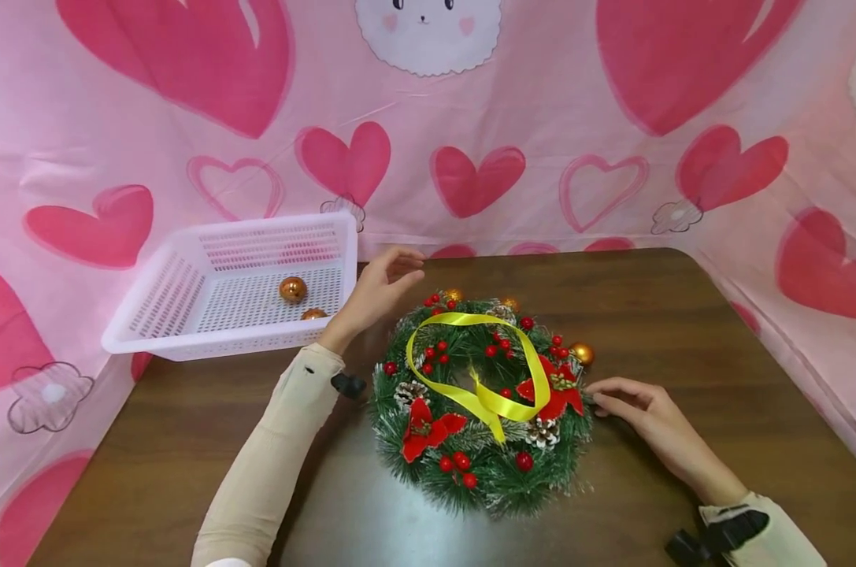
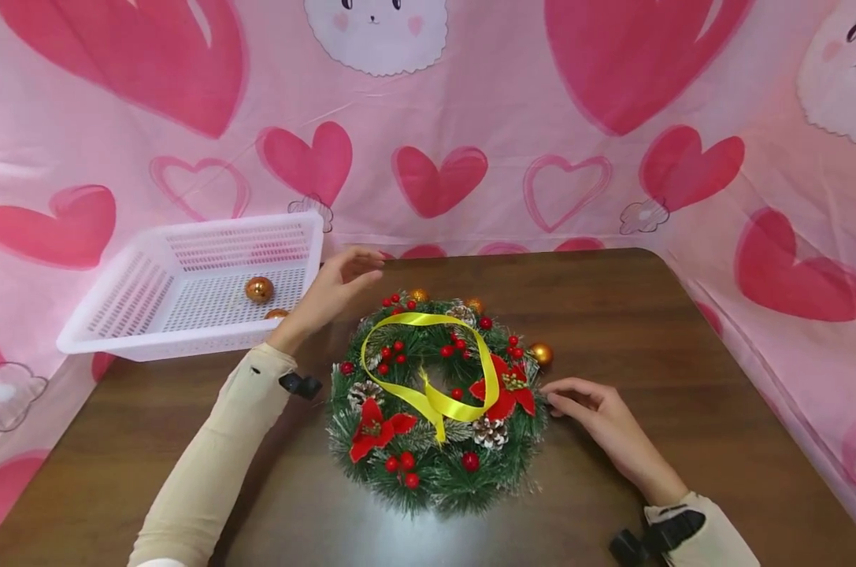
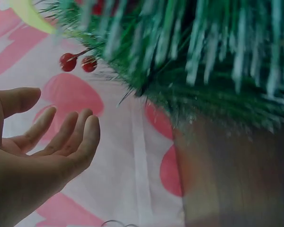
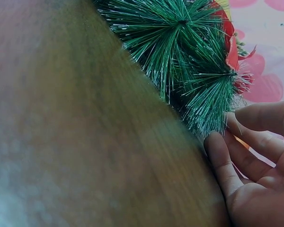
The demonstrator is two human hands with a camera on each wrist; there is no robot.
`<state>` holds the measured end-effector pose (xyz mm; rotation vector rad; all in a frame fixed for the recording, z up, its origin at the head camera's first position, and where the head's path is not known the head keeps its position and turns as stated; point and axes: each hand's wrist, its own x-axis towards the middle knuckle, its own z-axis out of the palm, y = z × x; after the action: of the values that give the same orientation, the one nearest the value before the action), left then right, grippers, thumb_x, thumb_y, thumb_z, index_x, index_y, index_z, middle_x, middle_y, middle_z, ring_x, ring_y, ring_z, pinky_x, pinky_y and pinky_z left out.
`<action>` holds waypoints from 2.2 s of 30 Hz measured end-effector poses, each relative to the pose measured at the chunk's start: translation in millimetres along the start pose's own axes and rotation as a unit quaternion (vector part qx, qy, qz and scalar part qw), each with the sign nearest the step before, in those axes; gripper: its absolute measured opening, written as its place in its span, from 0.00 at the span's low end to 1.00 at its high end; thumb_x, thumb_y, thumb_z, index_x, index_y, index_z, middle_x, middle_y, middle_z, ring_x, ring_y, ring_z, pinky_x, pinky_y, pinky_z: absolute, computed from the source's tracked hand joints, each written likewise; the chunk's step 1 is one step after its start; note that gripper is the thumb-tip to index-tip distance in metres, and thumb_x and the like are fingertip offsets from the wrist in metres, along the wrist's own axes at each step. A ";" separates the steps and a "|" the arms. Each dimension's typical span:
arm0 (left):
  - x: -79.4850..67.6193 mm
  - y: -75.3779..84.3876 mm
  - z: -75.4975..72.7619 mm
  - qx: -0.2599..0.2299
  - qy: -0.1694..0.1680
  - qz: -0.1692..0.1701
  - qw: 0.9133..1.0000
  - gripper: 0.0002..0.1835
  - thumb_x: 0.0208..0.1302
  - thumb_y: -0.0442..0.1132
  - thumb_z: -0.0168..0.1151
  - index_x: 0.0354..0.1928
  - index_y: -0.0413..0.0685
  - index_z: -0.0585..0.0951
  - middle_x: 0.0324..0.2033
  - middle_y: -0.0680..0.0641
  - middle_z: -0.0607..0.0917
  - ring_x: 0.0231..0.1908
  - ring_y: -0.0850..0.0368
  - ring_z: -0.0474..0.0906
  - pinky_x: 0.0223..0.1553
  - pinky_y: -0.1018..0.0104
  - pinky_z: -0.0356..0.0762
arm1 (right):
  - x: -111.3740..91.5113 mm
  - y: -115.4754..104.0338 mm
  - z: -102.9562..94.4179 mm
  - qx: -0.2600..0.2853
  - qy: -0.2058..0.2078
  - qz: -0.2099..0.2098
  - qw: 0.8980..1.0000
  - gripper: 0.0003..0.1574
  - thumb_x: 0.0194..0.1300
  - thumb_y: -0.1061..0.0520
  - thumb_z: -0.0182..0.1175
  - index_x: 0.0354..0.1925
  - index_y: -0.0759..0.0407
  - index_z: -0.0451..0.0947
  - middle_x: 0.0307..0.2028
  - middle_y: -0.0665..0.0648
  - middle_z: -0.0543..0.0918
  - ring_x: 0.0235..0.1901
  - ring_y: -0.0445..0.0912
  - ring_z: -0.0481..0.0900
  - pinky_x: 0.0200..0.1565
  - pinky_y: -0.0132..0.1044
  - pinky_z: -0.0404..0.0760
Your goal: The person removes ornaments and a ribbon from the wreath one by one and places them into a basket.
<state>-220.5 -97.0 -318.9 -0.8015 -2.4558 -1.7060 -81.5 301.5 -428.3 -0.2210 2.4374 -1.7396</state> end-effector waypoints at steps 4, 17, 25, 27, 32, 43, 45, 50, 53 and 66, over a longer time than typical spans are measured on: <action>9.1 -23.9 2.4 -0.002 0.003 -0.009 1.000 0.17 0.70 0.30 0.59 0.58 0.30 0.75 0.55 0.31 0.79 0.58 0.37 0.75 0.63 0.47 0.69 | 4.4 -0.1 2.3 0.001 -0.005 0.003 1.000 0.20 0.75 0.53 0.56 0.55 0.65 0.80 0.50 0.53 0.85 0.44 0.45 0.83 0.44 0.35 0.83; 22.0 -77.1 19.7 -0.062 -0.042 -0.107 0.991 0.17 0.76 0.41 0.53 0.59 0.39 0.77 0.59 0.36 0.77 0.57 0.38 0.76 0.55 0.45 0.77 | 4.9 -1.3 1.5 -0.009 -0.009 -0.005 1.000 0.19 0.74 0.55 0.56 0.55 0.67 0.80 0.49 0.53 0.85 0.43 0.44 0.84 0.44 0.34 0.83; 27.7 -95.1 29.6 -0.152 -0.117 -0.137 0.972 0.26 0.80 0.49 0.43 0.69 0.39 0.70 0.69 0.36 0.69 0.70 0.43 0.64 0.69 0.48 0.62 | -2.5 -0.2 3.9 -0.040 -0.005 -0.021 0.999 0.16 0.71 0.58 0.61 0.54 0.63 0.80 0.49 0.50 0.85 0.47 0.39 0.82 0.44 0.31 0.81; 29.4 -96.6 30.2 -0.158 -0.133 -0.136 0.969 0.27 0.81 0.50 0.41 0.70 0.40 0.68 0.69 0.38 0.69 0.70 0.45 0.64 0.70 0.49 0.60 | -3.2 -0.8 4.8 -0.047 -0.005 -0.028 0.998 0.16 0.70 0.59 0.61 0.55 0.62 0.80 0.50 0.50 0.85 0.48 0.39 0.81 0.44 0.30 0.80; 32.6 -98.6 30.9 -0.115 -0.171 -0.125 0.971 0.26 0.81 0.50 0.40 0.72 0.45 0.67 0.69 0.42 0.70 0.70 0.52 0.64 0.72 0.48 0.56 | -1.3 -3.7 5.7 -0.052 -0.004 -0.025 0.998 0.16 0.71 0.58 0.60 0.55 0.61 0.80 0.50 0.50 0.85 0.49 0.39 0.81 0.44 0.29 0.80; 30.9 -98.9 27.8 -0.053 -0.150 -0.118 0.980 0.21 0.79 0.41 0.46 0.68 0.41 0.72 0.66 0.45 0.73 0.65 0.49 0.68 0.67 0.50 0.65 | 6.2 -1.7 6.3 -0.077 0.013 -0.047 0.996 0.12 0.68 0.60 0.63 0.49 0.61 0.83 0.45 0.50 0.86 0.45 0.40 0.82 0.42 0.29 0.80; 31.6 -97.9 26.5 -0.036 -0.150 -0.109 0.982 0.21 0.79 0.40 0.47 0.67 0.40 0.73 0.65 0.44 0.74 0.62 0.49 0.71 0.62 0.53 0.69 | 5.8 -1.4 7.6 -0.090 0.023 -0.048 0.994 0.10 0.68 0.60 0.64 0.47 0.60 0.83 0.43 0.50 0.86 0.43 0.40 0.82 0.41 0.29 0.80; 30.1 -95.6 22.6 -0.020 -0.155 -0.105 0.982 0.19 0.78 0.38 0.49 0.64 0.39 0.76 0.60 0.43 0.78 0.50 0.52 0.74 0.46 0.63 0.72 | 4.5 -1.8 10.9 -0.095 0.038 -0.056 0.993 0.08 0.68 0.60 0.64 0.46 0.59 0.84 0.41 0.51 0.86 0.41 0.39 0.82 0.39 0.30 0.80; 28.6 -94.7 20.7 -0.008 -0.157 -0.107 0.982 0.17 0.77 0.36 0.51 0.61 0.39 0.78 0.58 0.42 0.80 0.47 0.53 0.74 0.43 0.66 0.72 | 4.0 -2.8 12.5 -0.096 0.044 -0.057 0.993 0.08 0.68 0.60 0.63 0.45 0.59 0.84 0.41 0.52 0.86 0.41 0.39 0.82 0.40 0.29 0.80; 27.3 -89.6 14.4 0.001 -0.174 -0.105 0.979 0.19 0.74 0.31 0.52 0.63 0.36 0.75 0.58 0.39 0.80 0.52 0.47 0.78 0.44 0.65 0.76 | -0.6 -11.3 14.4 -0.093 -0.042 -0.109 0.989 0.25 0.62 0.67 0.67 0.58 0.62 0.75 0.51 0.40 0.79 0.44 0.40 0.82 0.44 0.29 0.81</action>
<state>-279.6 -97.0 -393.0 -0.9422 -2.8641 -1.7575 -77.6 284.6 -422.2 -0.5908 2.5955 -1.5407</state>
